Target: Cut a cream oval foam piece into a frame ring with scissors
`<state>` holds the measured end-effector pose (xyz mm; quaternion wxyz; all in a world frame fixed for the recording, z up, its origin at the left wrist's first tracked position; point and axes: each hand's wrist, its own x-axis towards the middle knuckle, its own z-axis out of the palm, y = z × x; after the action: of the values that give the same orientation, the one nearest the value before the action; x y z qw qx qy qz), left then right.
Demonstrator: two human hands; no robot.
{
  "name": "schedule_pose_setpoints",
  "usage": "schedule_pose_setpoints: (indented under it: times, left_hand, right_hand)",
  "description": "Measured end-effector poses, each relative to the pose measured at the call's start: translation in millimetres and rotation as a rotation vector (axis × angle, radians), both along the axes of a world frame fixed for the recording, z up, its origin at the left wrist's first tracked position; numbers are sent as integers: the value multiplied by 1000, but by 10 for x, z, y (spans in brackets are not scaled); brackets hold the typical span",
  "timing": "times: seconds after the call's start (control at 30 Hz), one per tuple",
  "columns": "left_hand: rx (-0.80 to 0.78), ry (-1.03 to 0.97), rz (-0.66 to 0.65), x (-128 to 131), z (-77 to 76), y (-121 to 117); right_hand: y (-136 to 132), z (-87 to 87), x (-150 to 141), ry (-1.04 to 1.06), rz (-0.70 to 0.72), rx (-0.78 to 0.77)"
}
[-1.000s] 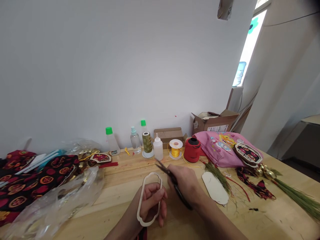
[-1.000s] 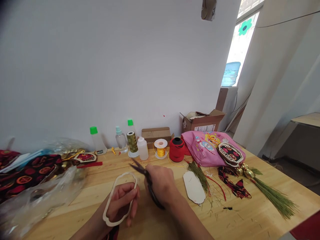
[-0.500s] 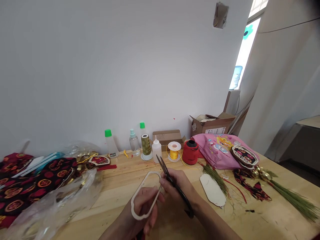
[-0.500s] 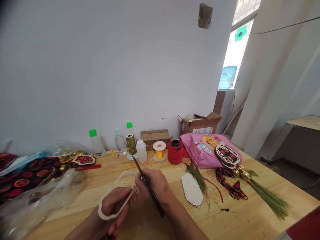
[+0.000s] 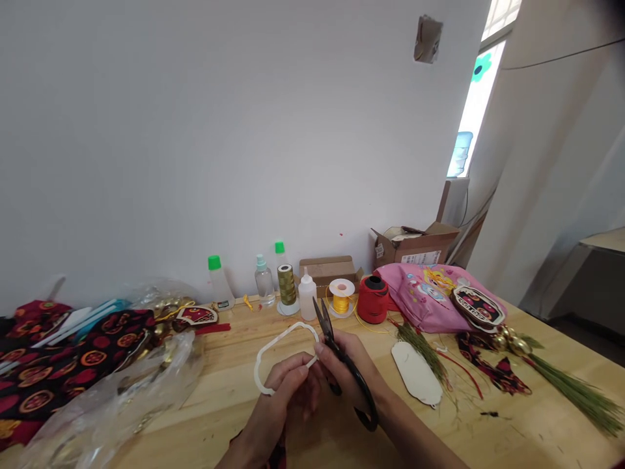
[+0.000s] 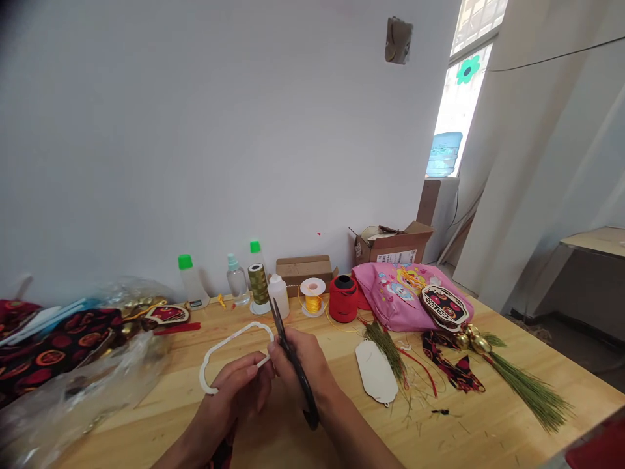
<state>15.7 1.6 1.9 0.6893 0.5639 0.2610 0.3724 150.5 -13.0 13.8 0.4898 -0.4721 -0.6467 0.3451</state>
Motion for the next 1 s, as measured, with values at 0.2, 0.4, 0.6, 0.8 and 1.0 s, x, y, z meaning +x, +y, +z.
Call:
schedule_pose_setpoints:
  times: [0.2,0.4,0.6,0.8,1.0]
  left_hand:
    - [-4,-33,132,-58,26,28]
    - [-19,-40,149,-66,-41,27]
    - [-55,-29,162,-39,-76,53]
    - [-49,-57,119,-53,-53,26]
    - [-90,-72,102,-53,-60,32]
  right_hand:
    - [-11,4,173,-488,-275,134]
    - [-5,-134,175,-695,-283,124]
    - [14,-231,81,-761,-341,80]
    - [18,-229,109,-757,-360,32]
    - [25,-257,106,-760,-335,26]
